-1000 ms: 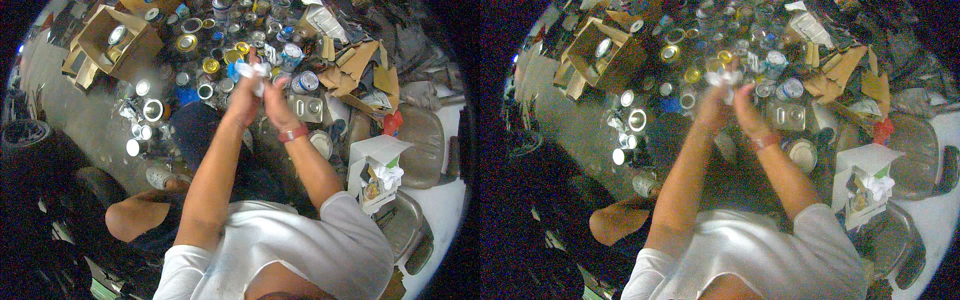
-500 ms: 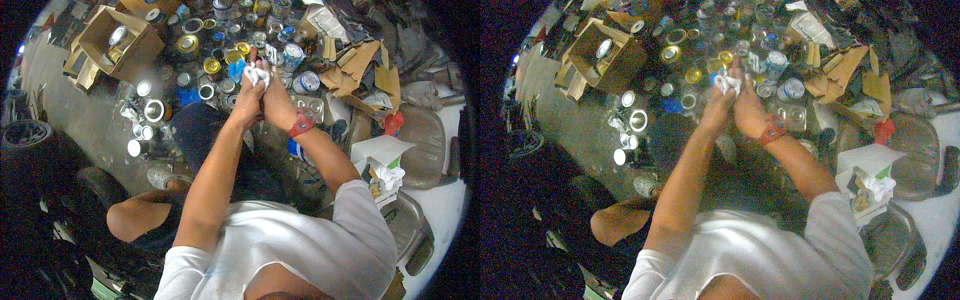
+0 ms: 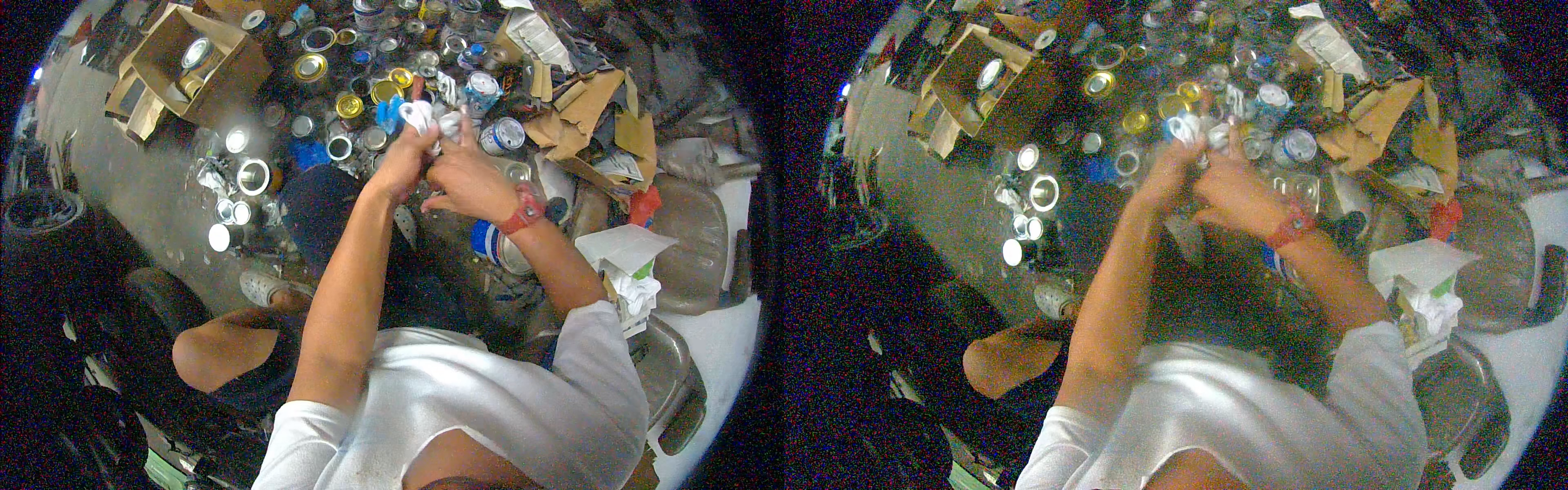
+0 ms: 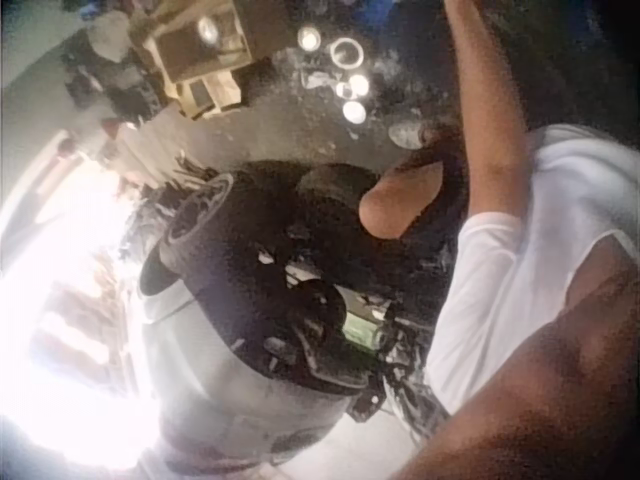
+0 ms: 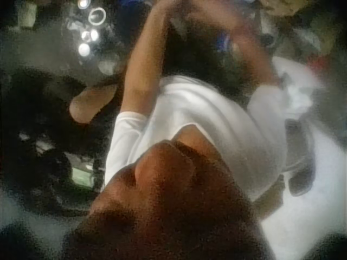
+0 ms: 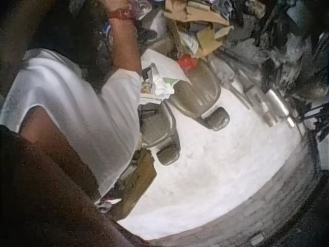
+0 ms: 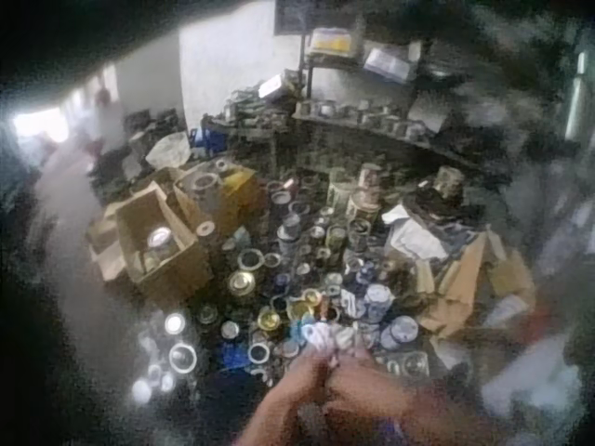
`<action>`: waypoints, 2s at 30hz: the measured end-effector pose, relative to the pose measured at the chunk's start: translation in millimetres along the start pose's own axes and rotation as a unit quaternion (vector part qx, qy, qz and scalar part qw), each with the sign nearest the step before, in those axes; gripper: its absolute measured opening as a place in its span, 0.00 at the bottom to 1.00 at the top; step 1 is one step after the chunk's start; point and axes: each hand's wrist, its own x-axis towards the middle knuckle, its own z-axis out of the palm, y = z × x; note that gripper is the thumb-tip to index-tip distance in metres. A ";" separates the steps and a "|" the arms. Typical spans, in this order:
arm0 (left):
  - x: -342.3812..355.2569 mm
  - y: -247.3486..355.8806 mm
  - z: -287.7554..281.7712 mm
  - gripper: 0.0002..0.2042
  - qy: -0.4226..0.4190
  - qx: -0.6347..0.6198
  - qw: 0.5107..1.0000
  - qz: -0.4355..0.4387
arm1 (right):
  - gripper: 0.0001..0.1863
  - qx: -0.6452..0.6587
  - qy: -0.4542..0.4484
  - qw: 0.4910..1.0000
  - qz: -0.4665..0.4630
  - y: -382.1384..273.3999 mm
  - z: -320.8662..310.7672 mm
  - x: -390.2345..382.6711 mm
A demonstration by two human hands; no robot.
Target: The person sits on the floor and uses a manual can opener to open several metal cans one at a time. They pick up cans, position the opener, turn the handle to cut the lids, and set the opened cans aside among other cans and debris.
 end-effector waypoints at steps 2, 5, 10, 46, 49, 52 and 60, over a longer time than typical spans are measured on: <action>-0.8 -2.0 1.9 0.22 -0.001 0.095 0.993 0.071 | 0.29 -0.029 0.013 0.999 -0.011 -0.4 16.6 4.6; 0.9 -4.3 -6.3 0.24 0.001 0.115 0.992 0.042 | 0.31 -0.085 0.049 0.994 -0.049 -14.0 24.1 10.3; 1.4 -2.0 -13.6 0.25 0.079 0.232 0.969 0.022 | 0.27 -0.093 0.081 0.989 -0.081 -26.3 12.6 5.9; 4.9 -35.5 -15.4 0.15 0.033 0.303 0.944 0.130 | 0.06 -0.053 0.100 0.982 -0.154 -23.7 77.7 8.7; 8.3 -24.9 -16.8 0.18 0.130 0.270 0.951 0.075 | 0.06 -0.066 -0.004 0.984 -0.163 -40.0 38.3 7.6; 15.3 -1.3 -21.9 0.19 0.154 0.121 0.981 -0.014 | 0.08 -0.120 -0.057 0.975 -0.176 -51.0 3.4 1.0; -5.9 5.1 -2.8 0.19 -0.026 0.125 0.991 -0.026 | 0.09 -0.020 0.074 0.989 -0.124 -13.6 28.6 7.6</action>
